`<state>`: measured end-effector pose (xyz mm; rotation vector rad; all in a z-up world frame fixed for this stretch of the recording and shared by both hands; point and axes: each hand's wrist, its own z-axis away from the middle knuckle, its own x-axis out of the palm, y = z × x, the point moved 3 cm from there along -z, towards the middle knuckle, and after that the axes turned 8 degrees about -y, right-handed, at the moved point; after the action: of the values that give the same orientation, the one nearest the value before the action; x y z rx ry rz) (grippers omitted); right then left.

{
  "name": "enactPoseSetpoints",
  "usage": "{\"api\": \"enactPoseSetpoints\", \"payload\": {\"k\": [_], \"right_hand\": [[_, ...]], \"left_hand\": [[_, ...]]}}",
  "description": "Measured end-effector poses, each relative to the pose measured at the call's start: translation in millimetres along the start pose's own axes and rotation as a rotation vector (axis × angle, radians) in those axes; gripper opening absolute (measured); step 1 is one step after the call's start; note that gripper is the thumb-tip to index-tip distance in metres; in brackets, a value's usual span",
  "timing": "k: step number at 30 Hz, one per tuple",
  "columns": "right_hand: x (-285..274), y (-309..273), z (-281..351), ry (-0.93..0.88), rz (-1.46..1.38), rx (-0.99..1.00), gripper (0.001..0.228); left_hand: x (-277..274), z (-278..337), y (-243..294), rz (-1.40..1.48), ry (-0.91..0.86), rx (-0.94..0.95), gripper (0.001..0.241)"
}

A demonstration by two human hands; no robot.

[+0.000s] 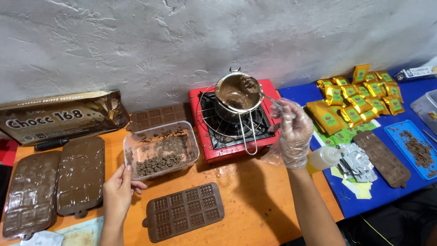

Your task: The person is preparing chocolate by stirring chocolate pieces and then filling various chocolate molds with melted chocolate from a pot.

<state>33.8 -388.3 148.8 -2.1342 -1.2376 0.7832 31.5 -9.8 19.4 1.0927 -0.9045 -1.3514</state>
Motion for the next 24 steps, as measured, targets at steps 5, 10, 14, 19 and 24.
{"api": "enactPoseSetpoints", "payload": {"k": [5,10,14,19,24], "right_hand": [[5.2,6.3,3.6,-0.066,0.188,-0.115,0.02],[6.2,0.7,1.3,-0.08,0.23,-0.154,0.023],[4.1,3.9,3.2,-0.086,0.243,-0.264,0.019],[-0.5,19.0,9.4,-0.083,0.338,-0.422,0.017],[2.7,5.5,9.5,-0.091,0.538,-0.507,0.013]], "left_hand": [[1.1,-1.7,-2.5,-0.014,0.029,-0.001,0.042],[1.7,-1.5,-2.0,-0.029,0.02,0.009,0.041],[1.6,-2.0,-1.9,-0.046,0.015,0.007,0.043],[1.1,-1.8,-1.7,-0.081,0.031,-0.028,0.046],[1.0,0.3,-0.1,-0.104,0.027,-0.028,0.046]]}}
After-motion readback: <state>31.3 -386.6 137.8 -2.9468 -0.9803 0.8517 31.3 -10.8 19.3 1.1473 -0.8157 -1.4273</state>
